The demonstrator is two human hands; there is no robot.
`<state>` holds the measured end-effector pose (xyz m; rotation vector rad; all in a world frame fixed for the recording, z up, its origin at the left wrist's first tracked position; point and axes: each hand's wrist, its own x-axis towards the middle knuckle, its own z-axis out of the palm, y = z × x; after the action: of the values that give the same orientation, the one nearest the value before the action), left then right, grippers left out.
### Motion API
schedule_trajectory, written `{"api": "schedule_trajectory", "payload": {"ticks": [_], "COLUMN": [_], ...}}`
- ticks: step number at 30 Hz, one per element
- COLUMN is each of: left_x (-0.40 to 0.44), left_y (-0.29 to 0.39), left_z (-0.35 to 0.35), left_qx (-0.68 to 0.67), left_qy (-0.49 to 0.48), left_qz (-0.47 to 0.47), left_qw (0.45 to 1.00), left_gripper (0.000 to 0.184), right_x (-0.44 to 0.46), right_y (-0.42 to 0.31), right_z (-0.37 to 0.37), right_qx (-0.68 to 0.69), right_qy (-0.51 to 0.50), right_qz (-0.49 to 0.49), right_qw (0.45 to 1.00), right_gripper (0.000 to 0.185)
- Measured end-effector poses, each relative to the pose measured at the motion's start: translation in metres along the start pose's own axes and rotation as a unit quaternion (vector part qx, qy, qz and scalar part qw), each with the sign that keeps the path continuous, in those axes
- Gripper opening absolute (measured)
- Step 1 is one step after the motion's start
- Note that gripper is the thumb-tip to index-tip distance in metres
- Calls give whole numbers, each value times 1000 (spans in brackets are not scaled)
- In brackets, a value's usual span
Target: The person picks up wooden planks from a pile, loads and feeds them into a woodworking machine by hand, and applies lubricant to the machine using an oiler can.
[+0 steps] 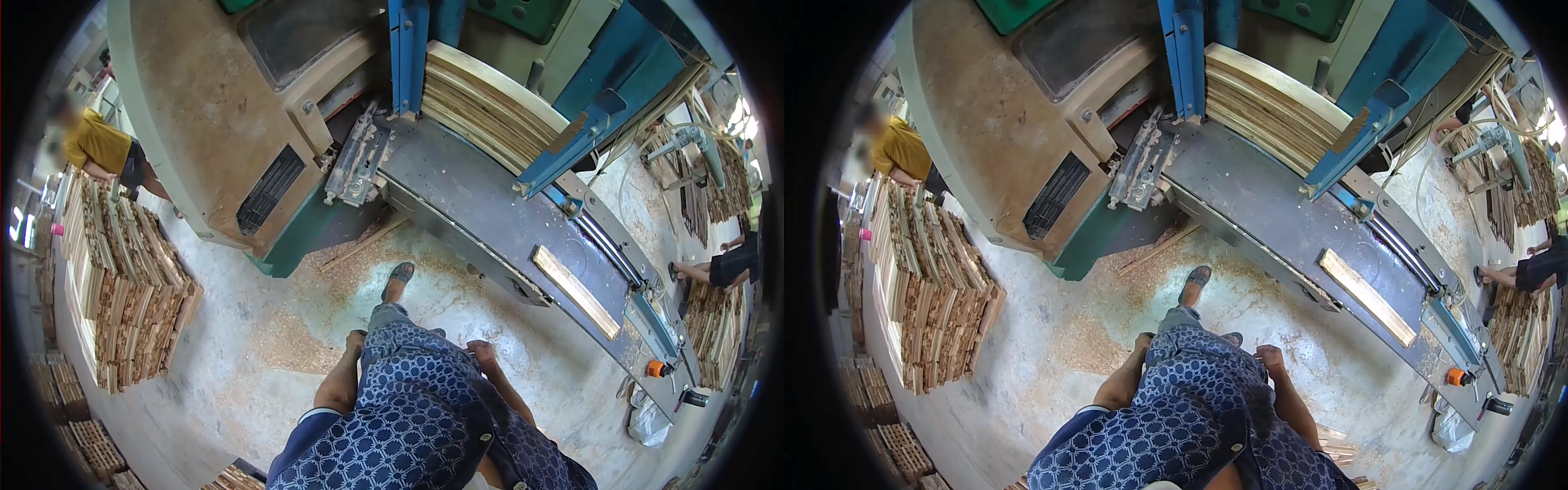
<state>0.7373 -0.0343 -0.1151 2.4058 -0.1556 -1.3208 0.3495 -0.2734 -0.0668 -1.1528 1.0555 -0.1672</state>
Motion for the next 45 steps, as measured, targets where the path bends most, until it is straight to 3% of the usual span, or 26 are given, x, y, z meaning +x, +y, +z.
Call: {"api": "schedule_trajectory", "payload": {"ticks": [6,14,18,20,24,26,27,29,30,33,35,36,38,39,42,44,45], "left_x": [-7,1,-1,-4,-5,-7,-7,-8,-8,-13,-20,-20,-15,-13,-8,-8,-8], "left_y": [13,5,7,10,11,10,10,10,8,10,15,14,12,9,7,7,7], "left_z": [-7,-7,-11,-12,-14,-14,-14,-13,-12,-12,-15,-16,-15,-14,-13,-13,-14], "left_qx": [18,10,7,13,12,18,23,15,6,-3,-2,-4,-6,-9,-3,-6,-10], "left_qy": [-1,-6,-11,-8,-13,-13,-13,-13,-10,-1,-6,-7,-8,-9,-6,-10,-14], "left_qz": [1,13,21,19,19,21,24,16,7,6,7,5,9,12,11,10,8], "left_qw": [1000,1000,1000,1000,1000,1000,999,1000,1000,1000,1000,1000,1000,1000,1000,1000,1000], "left_gripper": [45,45,45,45,43,43,43,43,43,43,42,41,41,41,41,41,41], "right_x": [14,13,18,14,4,4,7,12,12,8,2,0,-1,1,1,-1,2], "right_y": [-15,-25,12,15,15,25,29,33,34,36,38,30,23,26,19,8,5], "right_z": [5,15,11,13,12,8,6,1,0,0,9,13,14,14,15,20,20], "right_qx": [28,43,60,67,3,-266,-265,-275,-275,-267,-77,-76,33,33,-140,70,70], "right_qy": [35,52,40,30,29,-2,0,3,5,-18,11,12,46,45,-5,63,62], "right_qz": [132,140,111,33,5,-219,-218,-464,-463,-447,-170,-170,16,16,-146,85,85], "right_qw": [990,988,991,997,1000,939,939,842,842,854,982,982,998,998,979,992,992], "right_gripper": [29,30,31,29,20,18,18,23,23,20,24,24,30,30,31,30,30]}}
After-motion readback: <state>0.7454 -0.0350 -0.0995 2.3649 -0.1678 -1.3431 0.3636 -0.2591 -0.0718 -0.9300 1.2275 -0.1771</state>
